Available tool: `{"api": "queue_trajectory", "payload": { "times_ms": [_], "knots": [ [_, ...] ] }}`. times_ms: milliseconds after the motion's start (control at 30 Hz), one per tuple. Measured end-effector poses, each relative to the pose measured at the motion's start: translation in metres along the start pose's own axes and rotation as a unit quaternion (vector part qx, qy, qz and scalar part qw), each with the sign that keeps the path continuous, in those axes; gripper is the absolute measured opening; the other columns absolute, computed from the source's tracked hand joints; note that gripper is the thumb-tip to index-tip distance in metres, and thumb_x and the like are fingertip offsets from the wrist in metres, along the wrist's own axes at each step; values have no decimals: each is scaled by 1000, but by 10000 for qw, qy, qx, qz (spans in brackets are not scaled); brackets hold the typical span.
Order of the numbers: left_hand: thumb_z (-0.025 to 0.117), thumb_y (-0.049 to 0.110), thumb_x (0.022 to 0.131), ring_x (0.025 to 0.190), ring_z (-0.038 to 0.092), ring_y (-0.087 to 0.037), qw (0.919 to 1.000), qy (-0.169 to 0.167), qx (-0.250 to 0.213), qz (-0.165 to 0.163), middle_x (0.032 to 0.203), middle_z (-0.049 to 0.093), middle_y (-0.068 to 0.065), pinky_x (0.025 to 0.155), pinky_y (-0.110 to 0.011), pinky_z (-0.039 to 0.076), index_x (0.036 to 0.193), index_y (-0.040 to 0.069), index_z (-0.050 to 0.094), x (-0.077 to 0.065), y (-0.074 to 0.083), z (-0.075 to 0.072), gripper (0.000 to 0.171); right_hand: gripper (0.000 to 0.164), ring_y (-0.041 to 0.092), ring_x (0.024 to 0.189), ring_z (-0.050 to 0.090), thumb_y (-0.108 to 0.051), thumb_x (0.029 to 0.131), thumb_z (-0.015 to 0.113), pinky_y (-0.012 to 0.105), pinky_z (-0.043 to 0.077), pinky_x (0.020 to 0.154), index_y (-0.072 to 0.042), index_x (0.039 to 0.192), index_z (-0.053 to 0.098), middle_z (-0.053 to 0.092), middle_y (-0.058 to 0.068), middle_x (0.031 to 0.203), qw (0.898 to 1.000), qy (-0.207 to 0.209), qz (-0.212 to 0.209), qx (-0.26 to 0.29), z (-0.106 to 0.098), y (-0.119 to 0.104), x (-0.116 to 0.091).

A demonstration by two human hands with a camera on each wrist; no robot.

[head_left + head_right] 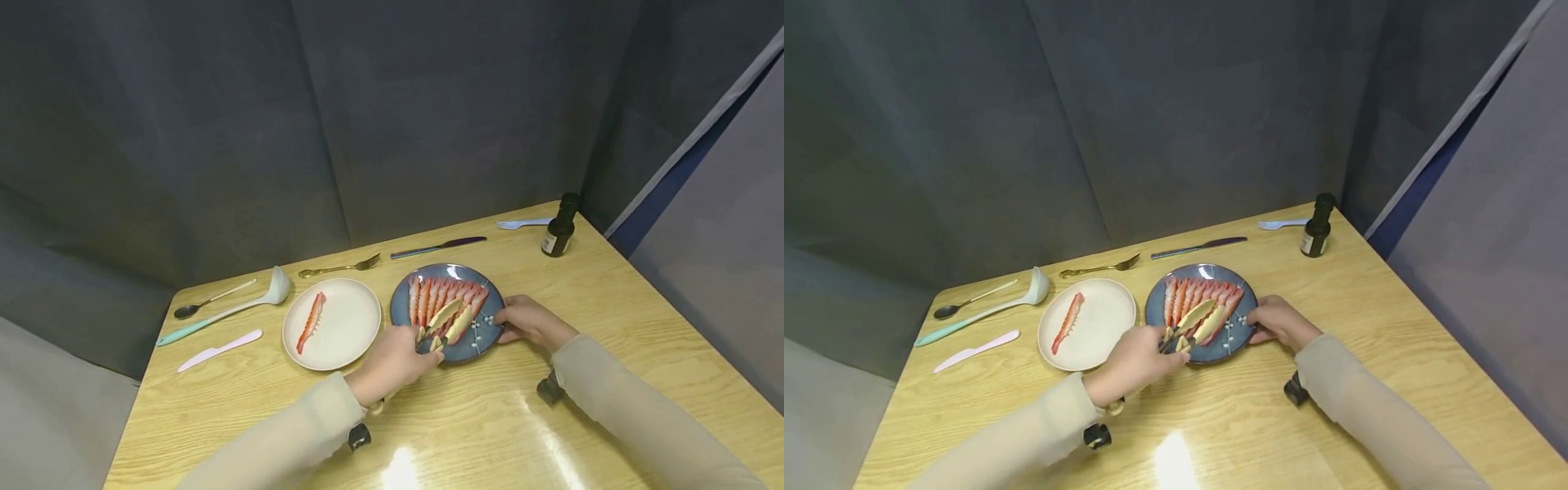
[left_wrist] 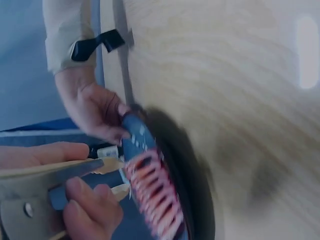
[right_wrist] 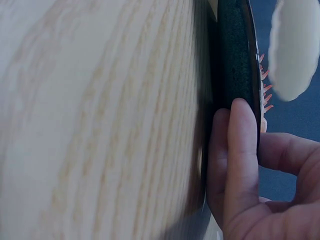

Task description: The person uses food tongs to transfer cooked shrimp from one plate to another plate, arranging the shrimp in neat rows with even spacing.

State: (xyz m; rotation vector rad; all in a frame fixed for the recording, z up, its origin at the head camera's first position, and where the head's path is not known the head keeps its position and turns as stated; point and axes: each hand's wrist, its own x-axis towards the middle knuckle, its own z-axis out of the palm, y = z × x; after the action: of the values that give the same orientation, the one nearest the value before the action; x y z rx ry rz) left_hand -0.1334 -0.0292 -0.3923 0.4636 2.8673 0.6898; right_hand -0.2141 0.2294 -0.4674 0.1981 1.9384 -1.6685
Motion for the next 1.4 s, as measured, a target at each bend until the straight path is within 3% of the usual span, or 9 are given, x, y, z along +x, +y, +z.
{"api": "queue_trajectory", "payload": {
  "times_ms": [100, 167, 267, 367, 567, 700, 933, 1200, 1400],
  "knots": [
    [62, 47, 72, 46, 39, -11, 9998, 191, 91, 69, 53, 41, 5, 41, -26, 32, 63, 16, 45, -7, -11, -16, 37, 36, 16, 62, 56, 5, 78, 46, 35, 50, 62, 17, 110, 34, 50, 9, 75, 10000, 7, 4, 3, 1, -1, 0],
    [63, 48, 71, 47, 41, -12, 9980, 477, 394, 152, 53, 43, 4, 42, -27, 32, 67, 16, 48, -13, -22, -26, 35, 37, 17, 62, 57, 4, 78, 47, 35, 50, 62, 17, 110, 33, 50, 10, 75, 10000, 31, 13, -16, 1, -2, 1],
    [64, 48, 69, 46, 45, -13, 9898, 1025, 967, 222, 53, 48, 4, 47, -28, 38, 76, 13, 55, -23, -47, -41, 37, 40, 18, 63, 57, 4, 78, 46, 35, 50, 63, 17, 112, 32, 50, 11, 77, 10000, 64, 23, -49, 0, -4, 1],
    [65, 46, 69, 42, 44, -14, 9817, 1323, 1367, 5, 53, 49, 1, 44, -29, 37, 88, 8, 58, -35, -76, -53, 42, 41, 18, 64, 57, 4, 78, 46, 35, 49, 64, 18, 114, 31, 50, 12, 79, 9999, 79, 36, -91, -1, -5, 2],
    [65, 41, 72, 38, 38, -13, 9774, 1171, 1571, -789, 51, 48, -3, 34, -28, 29, 93, 1, 57, -60, -130, -61, 46, 45, 18, 66, 57, 4, 78, 45, 35, 49, 64, 19, 116, 29, 51, 12, 80, 10000, 42, 14, -33, -4, -4, 1],
    [65, 43, 72, 39, 40, -14, 9762, 935, 1544, -1201, 53, 50, -4, 34, -28, 30, 97, -2, 57, -70, -154, -58, 52, 45, 17, 66, 57, 4, 78, 46, 35, 50, 63, 19, 116, 29, 51, 11, 79, 10000, 36, 21, 17, -5, -2, 0],
    [63, 45, 73, 44, 41, -16, 9755, 605, 1398, -1589, 54, 45, -3, 36, -29, 30, 82, 3, 56, -75, -174, -49, 44, 42, 17, 65, 56, 3, 78, 46, 37, 49, 65, 18, 113, 31, 50, 10, 79, 10000, 15, 43, 7, -3, 3, 1],
    [60, 38, 77, 43, 41, -17, 9755, 711, 1539, -1400, 54, 46, -3, 36, -30, 29, 77, 4, 54, -76, -178, -48, 34, 41, 17, 64, 56, 3, 77, 46, 38, 49, 66, 18, 113, 32, 50, 10, 78, 10000, 24, 25, -25, -2, 4, 3],
    [60, 36, 80, 40, 34, -13, 9826, 759, 777, -1506, 50, 39, -1, 37, -26, 29, 67, 9, 48, -81, -179, -52, 32, 40, 16, 64, 56, 3, 77, 46, 37, 49, 65, 18, 112, 33, 50, 10, 79, 10000, 2, 4, -51, 0, 2, 4]
  ]
}}
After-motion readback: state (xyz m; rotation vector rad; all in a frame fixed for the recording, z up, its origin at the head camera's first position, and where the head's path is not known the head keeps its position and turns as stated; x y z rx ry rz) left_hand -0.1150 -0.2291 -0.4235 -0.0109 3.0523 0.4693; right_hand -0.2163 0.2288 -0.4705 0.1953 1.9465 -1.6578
